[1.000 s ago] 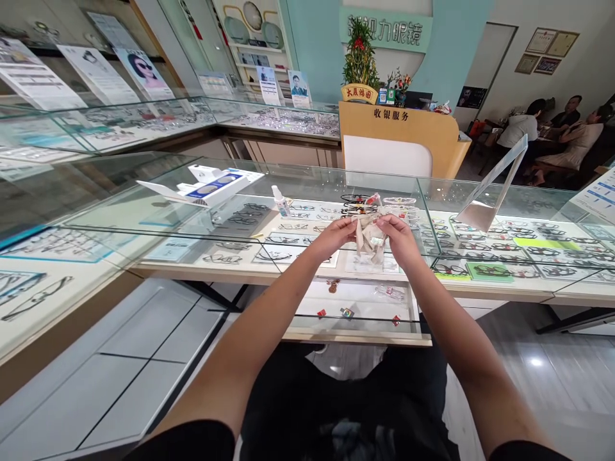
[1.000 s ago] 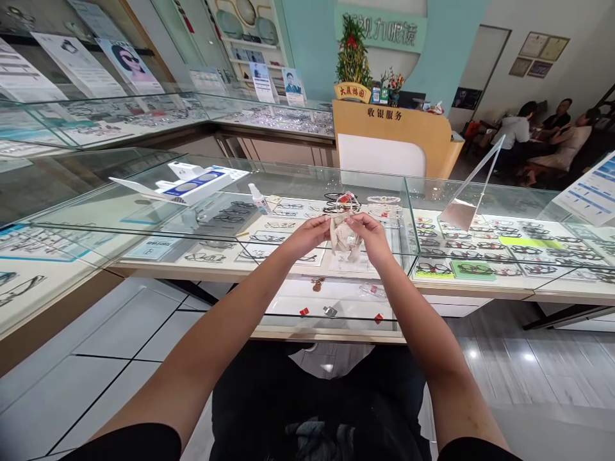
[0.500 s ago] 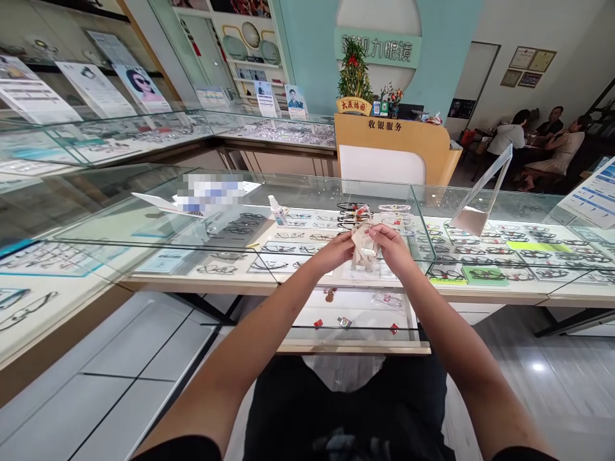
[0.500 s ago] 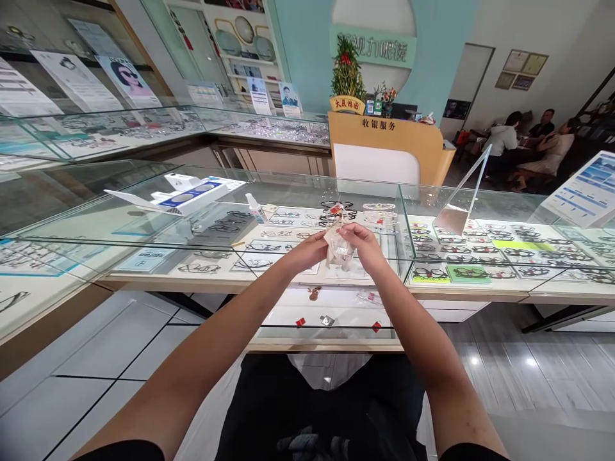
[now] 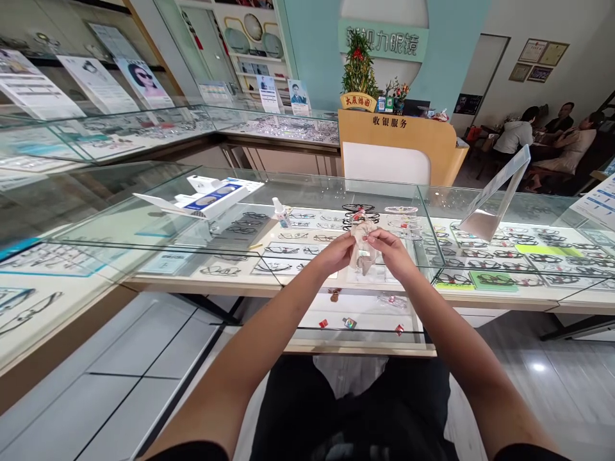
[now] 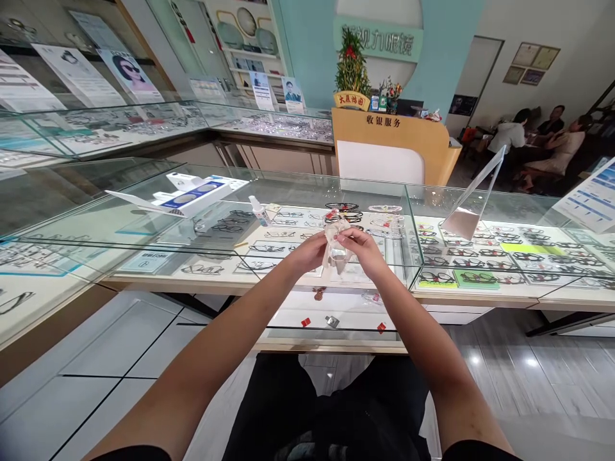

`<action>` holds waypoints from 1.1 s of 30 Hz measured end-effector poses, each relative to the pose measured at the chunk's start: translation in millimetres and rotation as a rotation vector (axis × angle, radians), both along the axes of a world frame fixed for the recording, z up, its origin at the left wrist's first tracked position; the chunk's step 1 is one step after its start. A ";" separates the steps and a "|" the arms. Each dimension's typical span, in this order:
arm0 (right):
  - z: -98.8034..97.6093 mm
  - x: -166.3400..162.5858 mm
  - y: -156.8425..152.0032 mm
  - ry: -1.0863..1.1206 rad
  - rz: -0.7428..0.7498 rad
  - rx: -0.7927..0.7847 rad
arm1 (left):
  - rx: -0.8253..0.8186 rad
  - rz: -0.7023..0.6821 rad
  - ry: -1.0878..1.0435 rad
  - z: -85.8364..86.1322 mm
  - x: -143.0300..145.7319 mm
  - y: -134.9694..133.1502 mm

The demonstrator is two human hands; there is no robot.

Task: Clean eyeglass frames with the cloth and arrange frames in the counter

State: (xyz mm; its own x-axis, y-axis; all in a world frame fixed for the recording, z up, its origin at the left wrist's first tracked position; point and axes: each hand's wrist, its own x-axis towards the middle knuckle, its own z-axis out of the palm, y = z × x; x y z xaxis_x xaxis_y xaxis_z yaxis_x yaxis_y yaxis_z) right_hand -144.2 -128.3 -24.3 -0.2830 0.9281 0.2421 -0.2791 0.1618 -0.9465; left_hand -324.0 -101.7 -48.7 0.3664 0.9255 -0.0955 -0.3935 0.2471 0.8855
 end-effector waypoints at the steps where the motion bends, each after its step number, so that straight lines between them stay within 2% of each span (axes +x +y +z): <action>1: 0.5 0.0 0.7 0.001 0.005 0.007 | 0.003 0.018 0.002 -0.7 0.0 1.5; 7: 5.4 4.9 4.2 -0.002 -0.016 0.016 | 0.041 0.188 0.013 4.3 -0.8 11.6; 10: 10.1 10.8 3.9 0.022 -0.037 -0.013 | 0.103 0.403 0.069 14.3 -11.9 19.8; 13: 14.4 16.3 2.8 0.049 -0.018 -0.059 | 0.273 0.744 0.327 21.6 -33.0 28.9; 15: 15.7 18.2 2.8 0.061 0.012 -0.069 | 0.366 0.878 0.606 21.1 -46.3 33.5; 18: 14.8 18.5 3.8 0.055 0.028 -0.057 | 0.343 0.913 1.011 13.3 -53.4 34.0; 20: 13.2 18.2 3.5 0.032 0.021 -0.047 | 0.399 0.938 1.145 7.9 -48.0 27.8; 22: 13.0 18.8 1.0 0.006 0.004 -0.034 | 0.617 0.947 1.136 6.5 -37.7 16.4; 24: 17.0 21.0 -3.4 -0.029 -0.017 -0.005 | 0.916 0.861 1.052 11.6 -26.6 1.8; 26: 28.5 25.3 -8.7 -0.087 -0.024 0.047 | 1.158 0.714 0.993 24.6 -17.6 -12.3; 28: 49.2 31.2 -13.4 -0.165 -0.005 0.123 | 1.299 0.599 0.976 45.7 -12.1 -22.8; 30: 77.9 37.1 -16.9 -0.241 0.020 0.221 | 1.359 0.579 0.965 73.7 -9.9 -28.6; 33: 127.1 42.3 -21.4 -0.326 0.010 0.391 | 1.402 0.637 0.909 122.2 -9.6 -31.4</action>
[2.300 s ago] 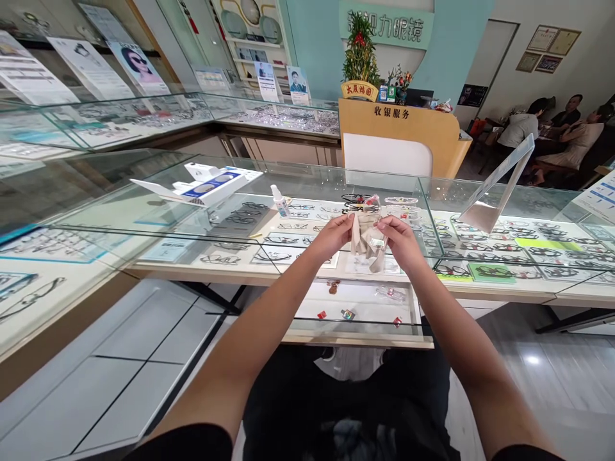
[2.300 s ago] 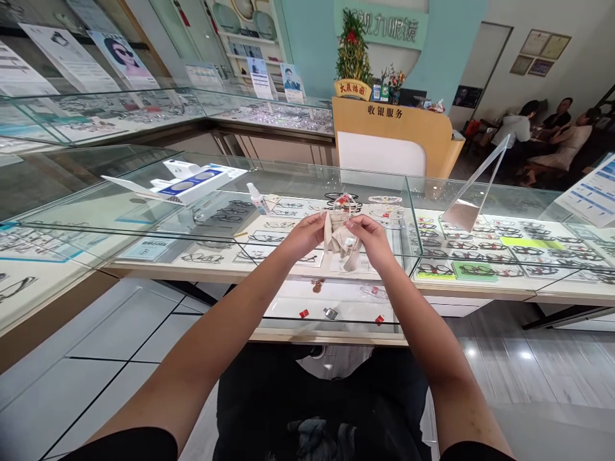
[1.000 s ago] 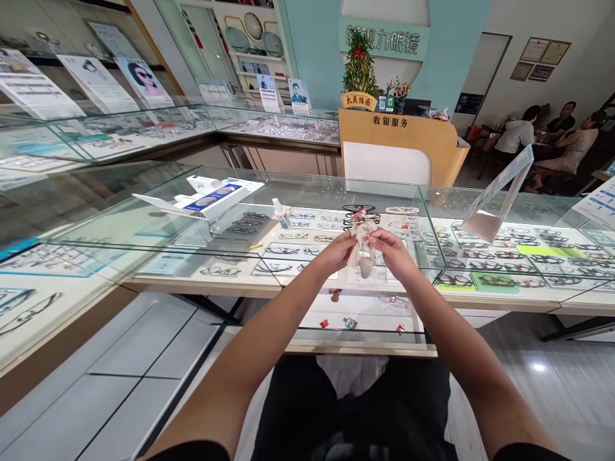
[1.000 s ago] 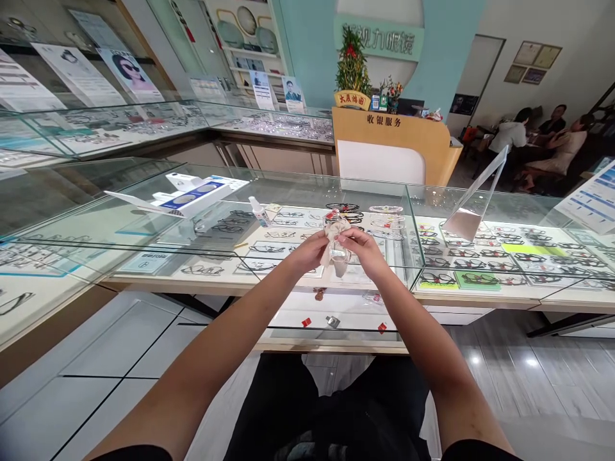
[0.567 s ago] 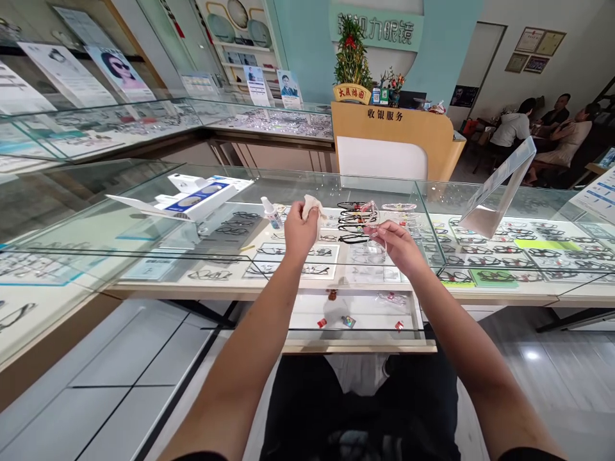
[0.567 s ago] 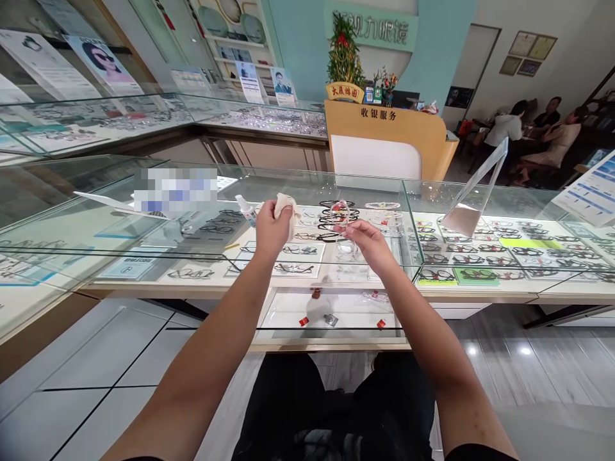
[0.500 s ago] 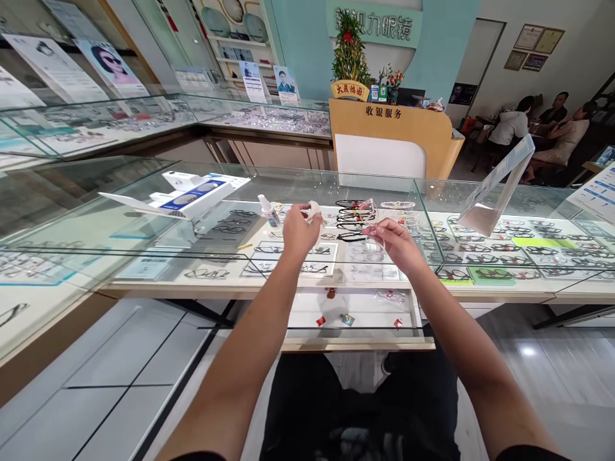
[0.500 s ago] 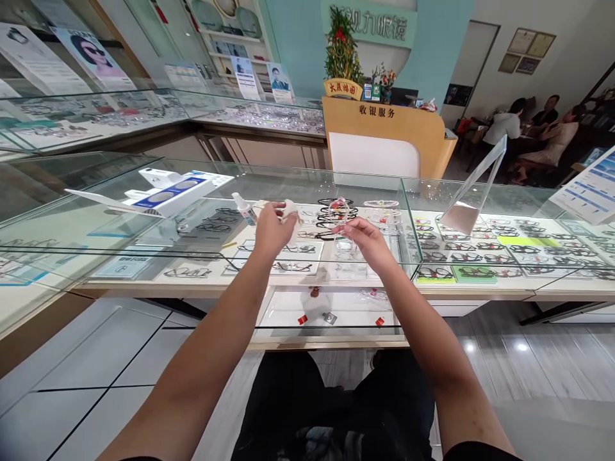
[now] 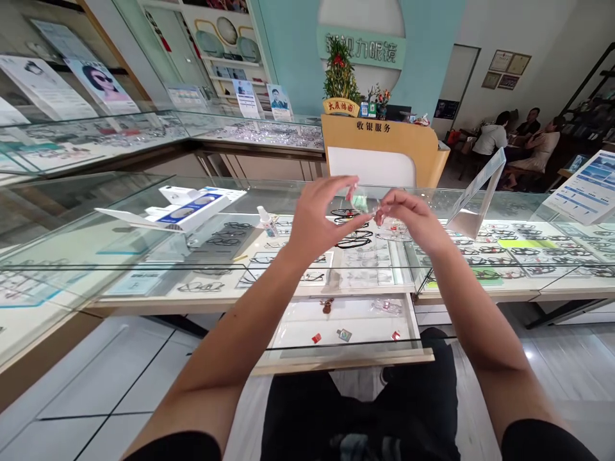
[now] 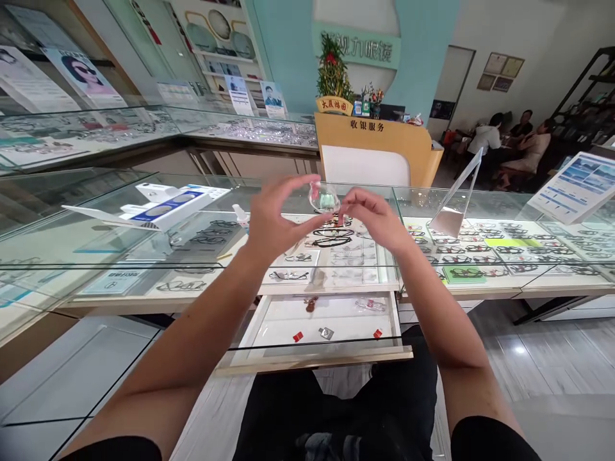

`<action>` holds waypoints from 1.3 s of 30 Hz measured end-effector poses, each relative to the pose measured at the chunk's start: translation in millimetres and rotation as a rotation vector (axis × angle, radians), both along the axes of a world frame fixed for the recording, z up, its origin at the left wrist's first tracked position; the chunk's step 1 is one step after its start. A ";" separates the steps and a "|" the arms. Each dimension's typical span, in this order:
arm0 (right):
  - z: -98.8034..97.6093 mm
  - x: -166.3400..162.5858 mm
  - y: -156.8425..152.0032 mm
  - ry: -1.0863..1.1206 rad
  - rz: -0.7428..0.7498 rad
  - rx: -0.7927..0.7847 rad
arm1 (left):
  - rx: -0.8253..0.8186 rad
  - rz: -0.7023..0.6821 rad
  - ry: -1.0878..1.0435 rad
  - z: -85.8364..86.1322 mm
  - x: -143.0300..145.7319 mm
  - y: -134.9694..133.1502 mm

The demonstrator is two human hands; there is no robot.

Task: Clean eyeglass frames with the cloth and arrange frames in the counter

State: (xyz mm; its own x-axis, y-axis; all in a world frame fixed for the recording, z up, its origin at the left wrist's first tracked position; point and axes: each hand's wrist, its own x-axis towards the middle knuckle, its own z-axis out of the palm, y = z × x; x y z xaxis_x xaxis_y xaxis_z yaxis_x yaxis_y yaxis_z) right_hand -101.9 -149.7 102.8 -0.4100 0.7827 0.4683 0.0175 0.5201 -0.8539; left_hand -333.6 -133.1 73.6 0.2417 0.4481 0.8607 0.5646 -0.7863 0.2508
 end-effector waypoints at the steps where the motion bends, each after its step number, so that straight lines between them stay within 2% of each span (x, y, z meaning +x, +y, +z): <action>1: 15.4 0.3 -2.2 -0.022 -0.015 0.063 | 0.032 -0.003 -0.017 15.7 0.1 -0.7; 4: 51.0 -2.7 -14.4 -0.082 -0.167 0.280 | 0.195 -0.012 -0.113 53.1 1.4 -5.6; 6: 63.2 -6.1 -27.0 -0.099 -0.337 0.439 | 0.273 -0.010 -0.235 66.4 2.4 -11.4; 8: 66.0 -9.1 -40.5 -0.103 -0.477 0.568 | 0.279 -0.009 -0.380 70.7 2.2 -17.8; 11: 58.7 -12.1 -54.7 -0.127 -0.572 0.657 | 0.236 -0.005 -0.515 67.0 -1.3 -26.3; 17: 43.4 -17.5 -56.1 -0.147 -0.630 0.663 | 0.204 0.090 -0.509 58.7 -8.2 -37.9; 29: 38.1 -12.1 -52.8 -0.163 -0.664 0.625 | 0.198 0.154 -0.459 57.0 -2.5 -46.3; 39: 30.9 -12.1 -49.2 -0.092 -0.712 0.616 | 0.080 0.071 -0.386 57.8 -15.7 -42.3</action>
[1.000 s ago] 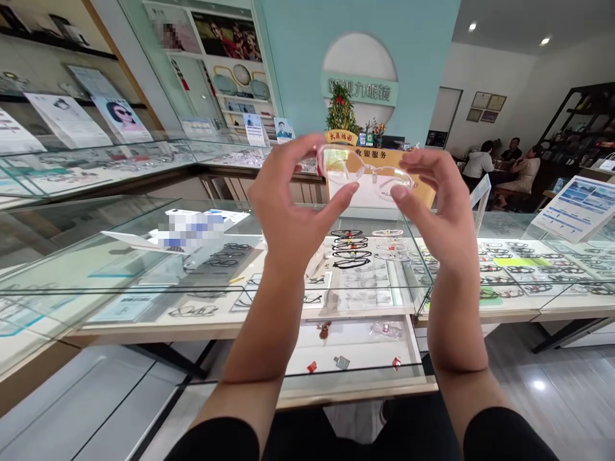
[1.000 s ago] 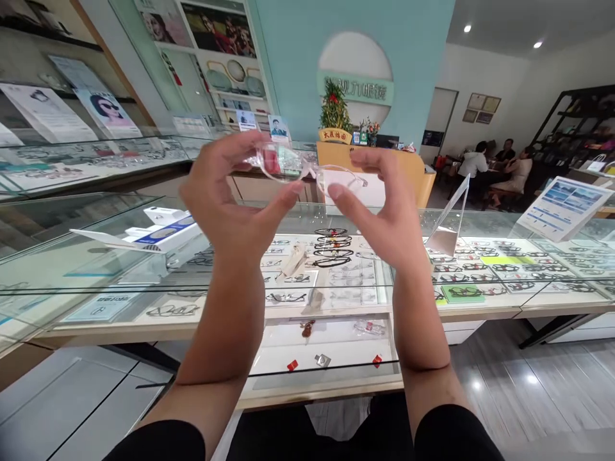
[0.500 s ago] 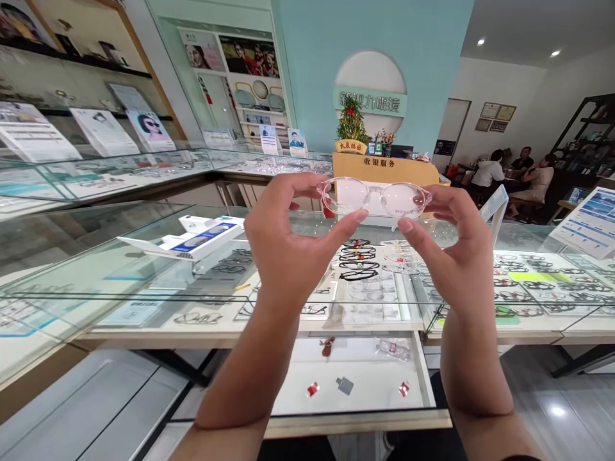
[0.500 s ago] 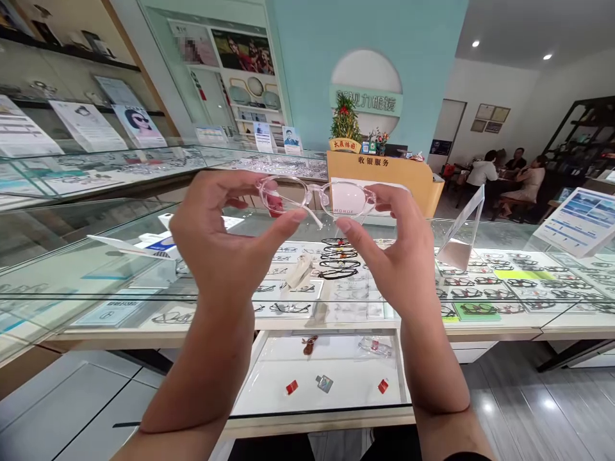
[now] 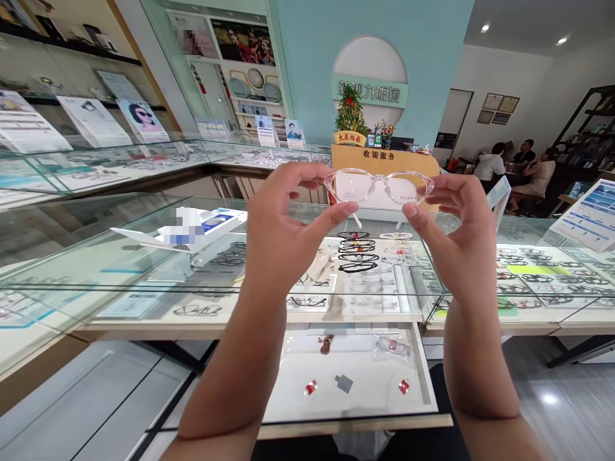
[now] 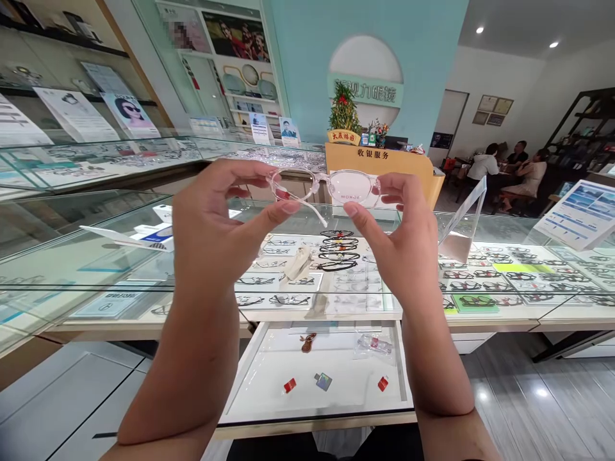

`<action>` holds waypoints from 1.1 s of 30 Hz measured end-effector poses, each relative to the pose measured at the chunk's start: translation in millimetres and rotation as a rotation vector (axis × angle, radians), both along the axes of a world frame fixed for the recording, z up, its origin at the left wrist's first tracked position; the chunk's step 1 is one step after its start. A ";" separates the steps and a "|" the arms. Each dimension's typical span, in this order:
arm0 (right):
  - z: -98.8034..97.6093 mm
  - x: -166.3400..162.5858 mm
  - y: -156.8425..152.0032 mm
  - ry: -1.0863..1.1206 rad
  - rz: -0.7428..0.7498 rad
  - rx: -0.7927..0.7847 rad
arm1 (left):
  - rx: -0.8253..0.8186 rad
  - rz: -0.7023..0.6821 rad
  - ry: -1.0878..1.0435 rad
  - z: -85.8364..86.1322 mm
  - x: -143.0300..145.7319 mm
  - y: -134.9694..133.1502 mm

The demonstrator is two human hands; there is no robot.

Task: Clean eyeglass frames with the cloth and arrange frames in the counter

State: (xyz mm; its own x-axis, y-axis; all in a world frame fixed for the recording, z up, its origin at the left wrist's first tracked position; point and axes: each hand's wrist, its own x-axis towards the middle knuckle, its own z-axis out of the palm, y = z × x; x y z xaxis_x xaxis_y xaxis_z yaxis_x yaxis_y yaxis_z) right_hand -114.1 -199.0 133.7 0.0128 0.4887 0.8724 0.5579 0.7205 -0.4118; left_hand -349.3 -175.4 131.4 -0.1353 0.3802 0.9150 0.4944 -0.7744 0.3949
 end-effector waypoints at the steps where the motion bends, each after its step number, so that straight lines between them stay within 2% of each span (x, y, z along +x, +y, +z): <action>1: -0.3 -0.8 -0.5 0.009 -0.004 -0.003 | -0.009 -0.010 -0.001 -0.2 -0.7 0.4; 5: -1.0 -2.9 -1.6 0.019 -0.003 -0.016 | -0.044 -0.014 -0.015 -1.4 0.0 1.1; 17: -1.8 -4.3 -0.6 0.017 -0.005 0.001 | 0.062 -0.033 -0.153 -10.4 15.5 6.8; 24: 0.5 -5.3 -4.0 0.013 -0.033 -0.005 | 0.021 -0.013 -0.128 -13.2 11.6 8.9; 33: -0.1 -6.2 -6.0 0.047 -0.035 0.013 | -0.031 -0.131 -0.163 -15.3 12.6 14.2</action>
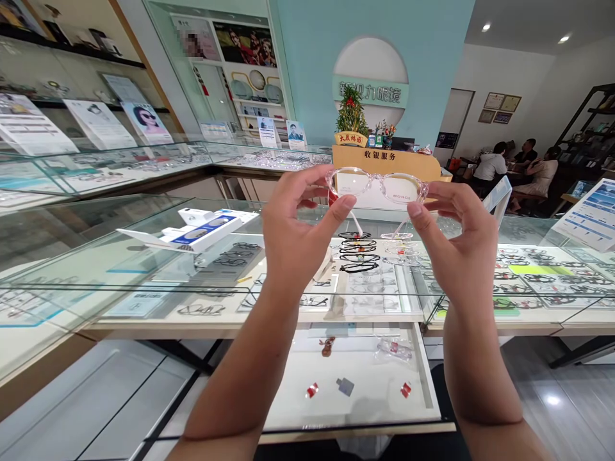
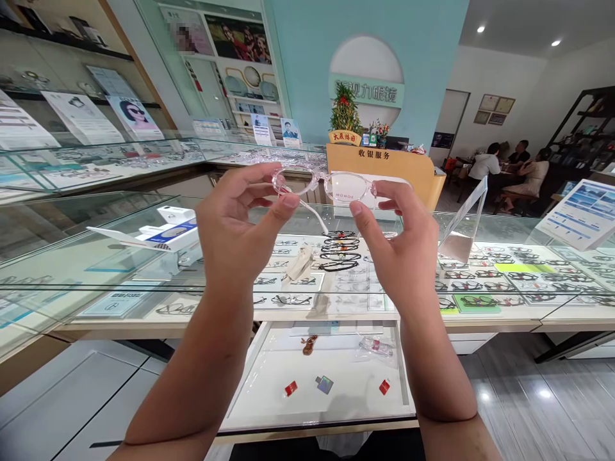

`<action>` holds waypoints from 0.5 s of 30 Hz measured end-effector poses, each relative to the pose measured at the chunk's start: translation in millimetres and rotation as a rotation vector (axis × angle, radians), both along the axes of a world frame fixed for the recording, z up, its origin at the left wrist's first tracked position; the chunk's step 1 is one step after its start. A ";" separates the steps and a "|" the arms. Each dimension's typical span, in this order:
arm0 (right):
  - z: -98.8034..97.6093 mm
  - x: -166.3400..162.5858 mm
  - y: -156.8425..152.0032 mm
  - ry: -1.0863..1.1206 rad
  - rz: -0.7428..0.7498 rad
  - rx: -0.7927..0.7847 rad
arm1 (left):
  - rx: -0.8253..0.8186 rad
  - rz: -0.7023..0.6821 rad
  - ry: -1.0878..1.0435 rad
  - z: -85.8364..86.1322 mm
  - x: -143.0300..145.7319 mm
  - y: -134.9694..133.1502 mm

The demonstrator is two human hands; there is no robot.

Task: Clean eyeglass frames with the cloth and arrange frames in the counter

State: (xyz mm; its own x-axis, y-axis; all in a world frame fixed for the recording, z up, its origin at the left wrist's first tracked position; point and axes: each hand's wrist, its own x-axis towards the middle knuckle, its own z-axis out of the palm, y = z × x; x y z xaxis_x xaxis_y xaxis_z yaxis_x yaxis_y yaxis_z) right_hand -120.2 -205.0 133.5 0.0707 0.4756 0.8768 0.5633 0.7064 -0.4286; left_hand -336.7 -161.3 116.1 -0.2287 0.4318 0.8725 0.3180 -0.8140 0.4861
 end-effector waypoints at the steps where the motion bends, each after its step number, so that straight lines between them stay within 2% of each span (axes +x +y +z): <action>1: 0.2 -0.5 -0.7 -0.002 -0.004 0.007 | -0.002 -0.007 -0.007 -0.2 -0.4 0.9; 9: 4.5 -7.1 -8.7 0.031 -0.019 0.040 | -0.045 -0.089 0.000 -4.0 -6.8 8.5; 15: 1.6 -4.6 -8.7 -0.010 -0.021 0.024 | -0.018 -0.103 0.015 -6.1 -6.4 11.2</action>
